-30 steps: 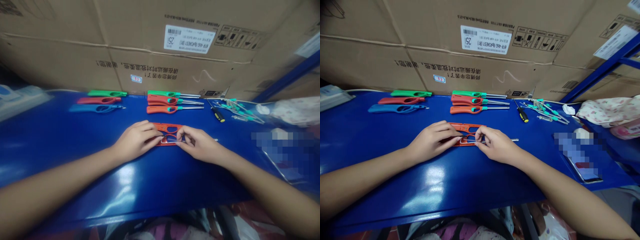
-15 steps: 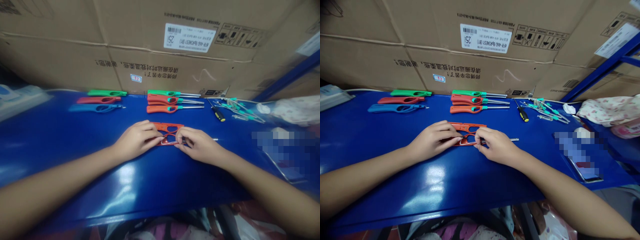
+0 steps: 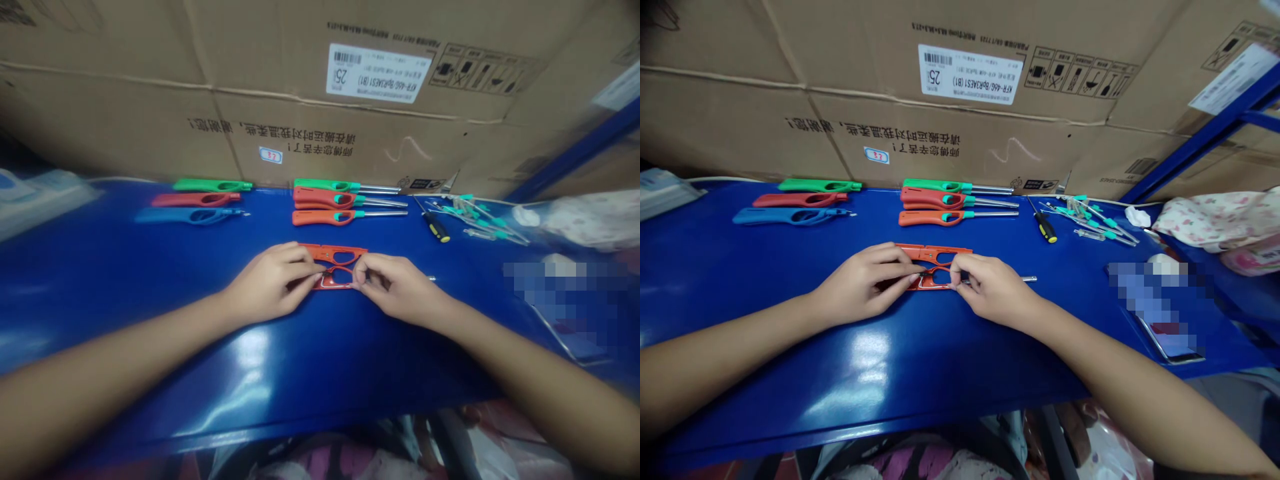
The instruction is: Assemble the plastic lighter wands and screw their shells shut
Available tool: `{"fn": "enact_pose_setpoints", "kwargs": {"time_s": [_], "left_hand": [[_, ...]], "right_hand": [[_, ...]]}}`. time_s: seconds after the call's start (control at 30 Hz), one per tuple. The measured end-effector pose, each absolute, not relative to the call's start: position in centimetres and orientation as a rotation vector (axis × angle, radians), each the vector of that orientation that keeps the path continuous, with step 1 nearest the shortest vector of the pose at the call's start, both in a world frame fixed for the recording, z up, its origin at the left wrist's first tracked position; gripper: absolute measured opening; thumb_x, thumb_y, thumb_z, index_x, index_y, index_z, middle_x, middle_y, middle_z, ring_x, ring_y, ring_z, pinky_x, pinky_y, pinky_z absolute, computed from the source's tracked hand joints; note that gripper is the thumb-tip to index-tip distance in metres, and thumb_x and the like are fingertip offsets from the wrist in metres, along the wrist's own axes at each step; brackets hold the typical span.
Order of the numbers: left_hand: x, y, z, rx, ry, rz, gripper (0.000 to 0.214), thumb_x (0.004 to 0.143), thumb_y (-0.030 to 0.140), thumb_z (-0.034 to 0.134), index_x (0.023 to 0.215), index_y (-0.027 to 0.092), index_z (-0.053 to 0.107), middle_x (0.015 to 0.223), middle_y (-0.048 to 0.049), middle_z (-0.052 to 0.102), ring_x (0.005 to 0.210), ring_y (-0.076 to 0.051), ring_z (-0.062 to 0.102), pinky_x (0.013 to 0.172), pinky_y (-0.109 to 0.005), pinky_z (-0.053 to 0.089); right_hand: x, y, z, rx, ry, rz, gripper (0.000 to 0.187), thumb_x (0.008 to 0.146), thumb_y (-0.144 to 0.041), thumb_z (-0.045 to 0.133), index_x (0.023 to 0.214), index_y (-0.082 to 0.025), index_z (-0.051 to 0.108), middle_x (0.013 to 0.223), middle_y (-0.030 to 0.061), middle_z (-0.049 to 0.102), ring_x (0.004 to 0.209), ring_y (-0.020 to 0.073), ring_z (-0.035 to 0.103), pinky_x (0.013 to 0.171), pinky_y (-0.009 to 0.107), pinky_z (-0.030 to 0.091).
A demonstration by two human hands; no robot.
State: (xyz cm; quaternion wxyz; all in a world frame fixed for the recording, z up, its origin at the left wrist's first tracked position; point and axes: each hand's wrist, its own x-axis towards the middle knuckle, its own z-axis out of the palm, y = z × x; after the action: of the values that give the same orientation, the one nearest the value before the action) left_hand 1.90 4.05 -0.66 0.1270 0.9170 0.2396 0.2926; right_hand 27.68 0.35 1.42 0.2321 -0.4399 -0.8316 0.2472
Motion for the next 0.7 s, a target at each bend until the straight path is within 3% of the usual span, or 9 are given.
{"fn": "enact_pose_setpoints", "kwargs": {"time_s": [0.27,0.7], "left_hand": [[1.88,4.1,-0.88,2.691,0.726,0.848,0.023,0.099,0.025,0.056,0.11,0.018,0.076,0.09,-0.0066,0.065,0.082,-0.017,0.059,0.073,-0.029,0.049],[2.46,3.47,-0.48,2.729,0.835,0.728,0.029,0.102,0.028,0.049,0.109,0.019,0.076,0.089,-0.0068,0.062,0.082,-0.018,0.058,0.072,-0.031,0.045]], "right_hand": [[27.74,0.16,1.6,-1.224,-2.393,0.525,0.01,0.087,-0.011,0.057,0.089,-0.021,0.054,0.075,-0.004,0.052,0.058,0.0085,0.044,0.061,0.023,0.035],[27.78,0.14,1.48,-1.22,-2.419,0.522,0.014,0.085,-0.009,0.056,0.088,-0.021,0.052,0.078,-0.0039,0.052,0.06,0.0088,0.043,0.06,0.022,0.033]]}}
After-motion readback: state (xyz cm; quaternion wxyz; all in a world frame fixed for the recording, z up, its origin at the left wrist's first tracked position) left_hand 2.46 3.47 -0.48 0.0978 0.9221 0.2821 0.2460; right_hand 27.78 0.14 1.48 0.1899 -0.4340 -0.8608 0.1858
